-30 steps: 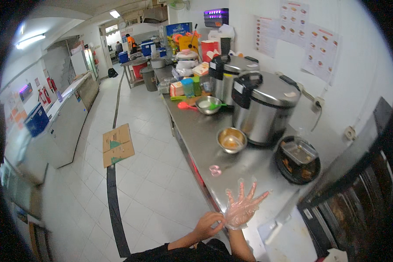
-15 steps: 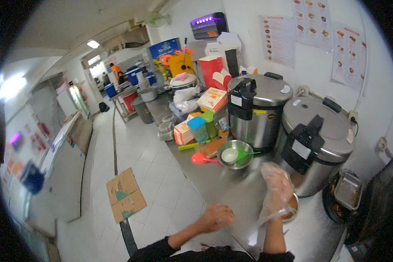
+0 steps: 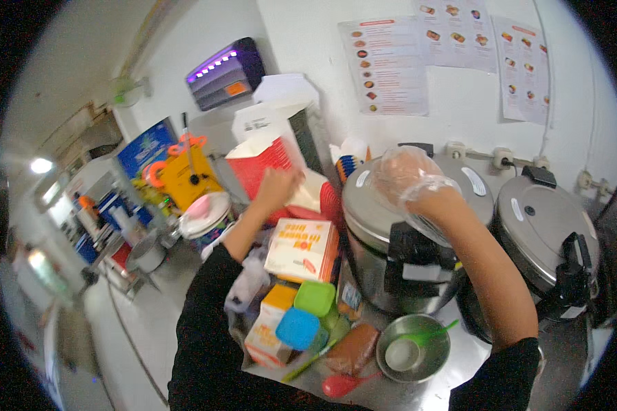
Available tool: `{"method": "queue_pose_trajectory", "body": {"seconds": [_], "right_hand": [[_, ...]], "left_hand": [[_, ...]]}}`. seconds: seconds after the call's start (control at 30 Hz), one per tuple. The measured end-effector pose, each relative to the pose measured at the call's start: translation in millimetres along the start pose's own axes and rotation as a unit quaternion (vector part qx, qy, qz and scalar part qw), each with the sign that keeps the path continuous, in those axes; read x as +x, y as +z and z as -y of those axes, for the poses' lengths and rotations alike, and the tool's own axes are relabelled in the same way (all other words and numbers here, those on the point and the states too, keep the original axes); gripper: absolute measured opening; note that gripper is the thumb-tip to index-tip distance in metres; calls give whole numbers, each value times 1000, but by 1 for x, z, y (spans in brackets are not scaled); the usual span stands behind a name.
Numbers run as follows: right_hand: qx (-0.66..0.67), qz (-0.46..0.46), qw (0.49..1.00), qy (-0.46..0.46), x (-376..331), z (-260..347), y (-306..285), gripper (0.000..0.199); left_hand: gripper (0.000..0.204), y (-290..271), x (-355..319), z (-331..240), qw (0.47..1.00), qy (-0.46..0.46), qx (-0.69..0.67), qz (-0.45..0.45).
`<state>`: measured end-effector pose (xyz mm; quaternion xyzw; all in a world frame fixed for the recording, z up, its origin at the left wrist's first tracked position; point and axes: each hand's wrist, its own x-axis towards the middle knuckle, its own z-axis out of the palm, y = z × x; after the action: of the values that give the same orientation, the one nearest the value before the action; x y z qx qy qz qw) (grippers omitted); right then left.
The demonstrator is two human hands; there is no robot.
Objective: The person assembles a takeout order by placing fried chicken, rice, and a side into a branded box. They then add a receipt and close the box.
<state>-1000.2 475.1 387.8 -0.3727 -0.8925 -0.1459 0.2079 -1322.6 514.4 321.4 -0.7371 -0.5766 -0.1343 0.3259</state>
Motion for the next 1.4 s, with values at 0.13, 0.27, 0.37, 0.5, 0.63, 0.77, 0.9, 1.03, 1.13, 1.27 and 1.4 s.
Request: {"method": "queue_pose_trajectory", "body": {"seconds": [0.13,0.27,0.37,0.5,0.63,0.77,0.9,1.03,1.13,1.27,1.4], "right_hand": [[-158,167,973,-25,80,-8,33,19],[-145,174,974,-15,155,-17,79,22],[-113,156,981,-9,214,-4,108,26],[-76,102,991,-44,300,-3,170,48],[-38,-63,996,-52,358,29,218,59],[-41,-53,998,-15,396,25,260,48],[-7,-53,998,-36,389,28,277,50],[57,-95,993,-43,383,38,280,52],[352,-230,905,70,378,3,255,58],[844,-301,429,110,306,88,128,84],[805,-365,424,196,208,97,69,80]], "left_hand": [[12,33,127,86,983,-53,148,-90],[13,60,203,128,975,-100,187,-59],[23,72,234,147,974,-131,175,66],[33,88,259,171,954,-189,64,222],[26,106,265,176,941,-198,58,269],[23,102,252,158,962,-175,68,198],[21,98,234,159,978,-153,133,55],[19,48,237,181,949,-123,228,-180],[17,-30,243,140,960,-81,93,-252],[18,-57,167,121,969,-2,49,-243],[17,-74,72,24,954,121,-50,-271]]}}
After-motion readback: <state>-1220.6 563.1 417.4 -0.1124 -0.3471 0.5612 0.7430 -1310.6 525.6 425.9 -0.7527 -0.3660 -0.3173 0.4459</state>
